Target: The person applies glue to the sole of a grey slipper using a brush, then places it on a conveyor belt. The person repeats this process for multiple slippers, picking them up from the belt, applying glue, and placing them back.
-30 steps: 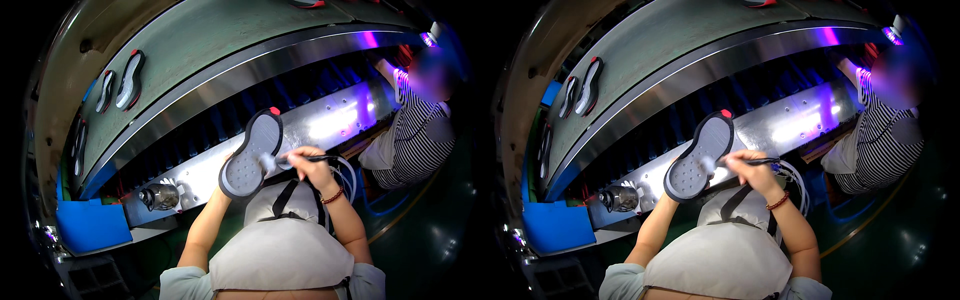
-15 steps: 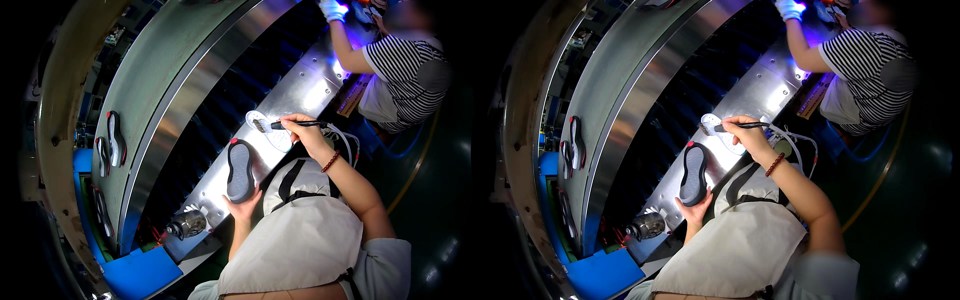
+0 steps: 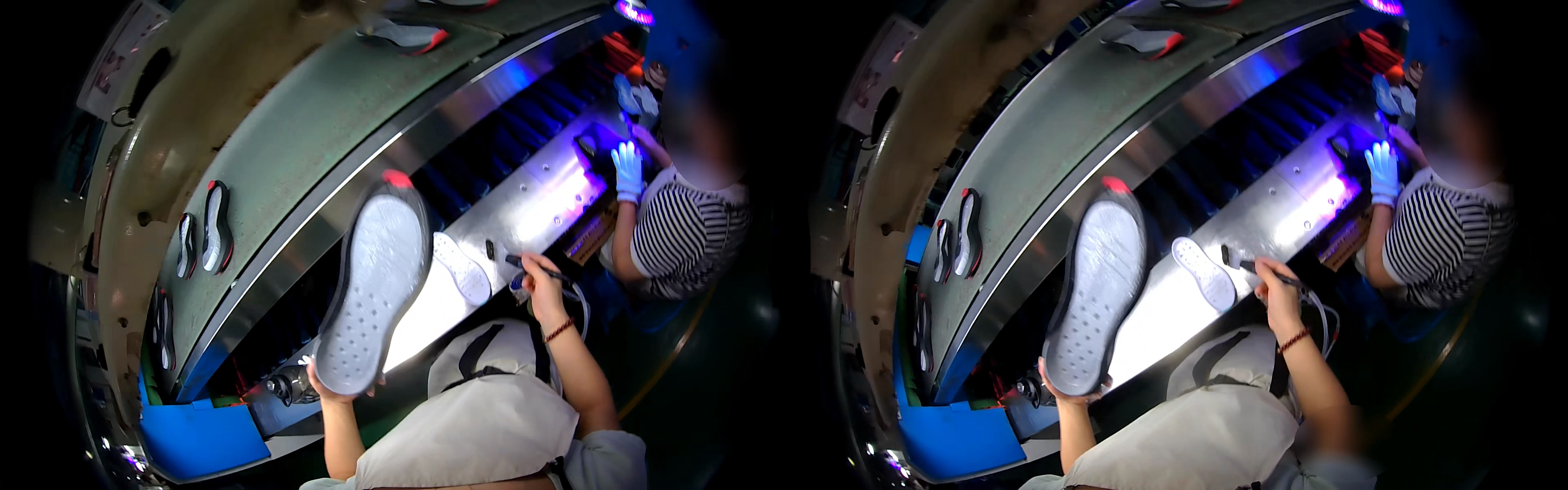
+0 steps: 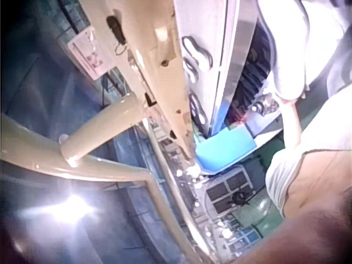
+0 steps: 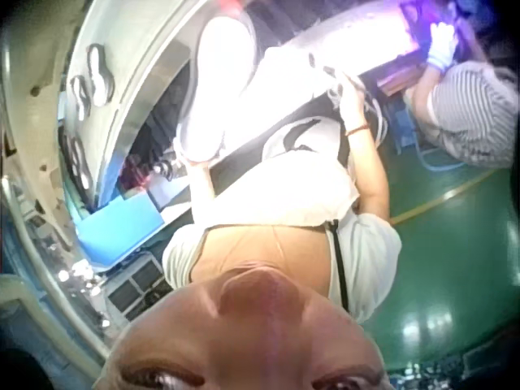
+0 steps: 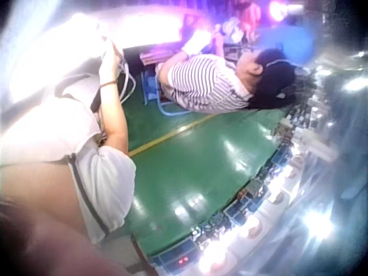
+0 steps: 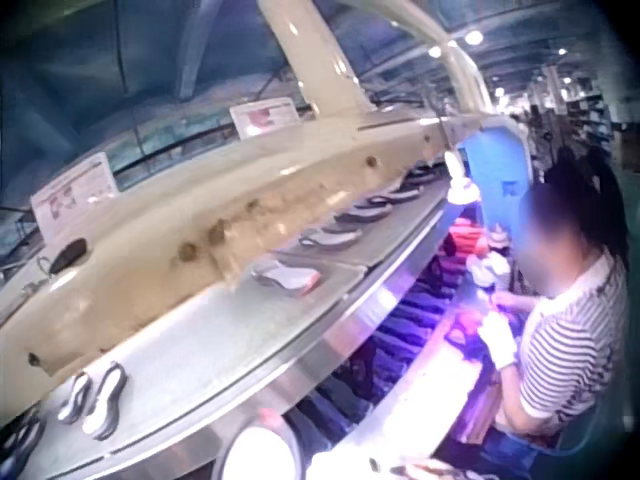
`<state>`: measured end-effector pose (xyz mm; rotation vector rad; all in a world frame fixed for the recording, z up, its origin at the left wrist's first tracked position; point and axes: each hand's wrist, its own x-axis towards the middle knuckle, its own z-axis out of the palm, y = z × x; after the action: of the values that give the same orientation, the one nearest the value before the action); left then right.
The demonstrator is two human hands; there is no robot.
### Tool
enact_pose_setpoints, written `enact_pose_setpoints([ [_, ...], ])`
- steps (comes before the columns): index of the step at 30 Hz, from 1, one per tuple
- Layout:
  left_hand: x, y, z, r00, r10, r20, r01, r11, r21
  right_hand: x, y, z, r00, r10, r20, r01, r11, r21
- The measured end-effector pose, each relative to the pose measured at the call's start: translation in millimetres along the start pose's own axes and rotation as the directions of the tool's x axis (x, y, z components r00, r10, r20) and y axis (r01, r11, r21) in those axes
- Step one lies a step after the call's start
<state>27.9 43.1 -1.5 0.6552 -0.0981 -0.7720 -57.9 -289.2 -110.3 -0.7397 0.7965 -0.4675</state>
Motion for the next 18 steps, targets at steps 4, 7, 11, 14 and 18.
enact_pose_setpoints([
  [4, 86.4, 37.4, 51.4, 0.979, 0.153, 0.136, -0.144, 0.987, -0.076, -2.6, 10.7, -5.2, 0.999, 0.046, -0.005, -0.046, 0.997, -0.055],
  [7, 184.8, 70.9, 84.0, 0.955, 0.270, 0.126, -0.251, 0.957, -0.143, -8.5, 10.6, -7.2, 0.999, 0.047, 0.014, -0.046, 0.998, -0.038],
  [11, 347.4, 120.2, 67.9, 0.949, 0.309, 0.070, -0.263, 0.892, -0.367, -14.2, 0.1, -5.9, 0.999, 0.034, -0.011, -0.034, 0.998, -0.052],
  [14, 413.8, 122.6, 74.4, 0.908, 0.291, -0.302, -0.348, 0.925, -0.153, -24.0, -9.8, -13.7, 0.999, -0.019, -0.028, 0.017, 0.998, -0.063],
  [18, 465.4, 146.8, 42.2, 0.906, 0.398, -0.146, -0.379, 0.914, 0.144, -41.8, -13.0, -30.5, 0.994, 0.004, -0.110, -0.009, 0.999, -0.050],
])
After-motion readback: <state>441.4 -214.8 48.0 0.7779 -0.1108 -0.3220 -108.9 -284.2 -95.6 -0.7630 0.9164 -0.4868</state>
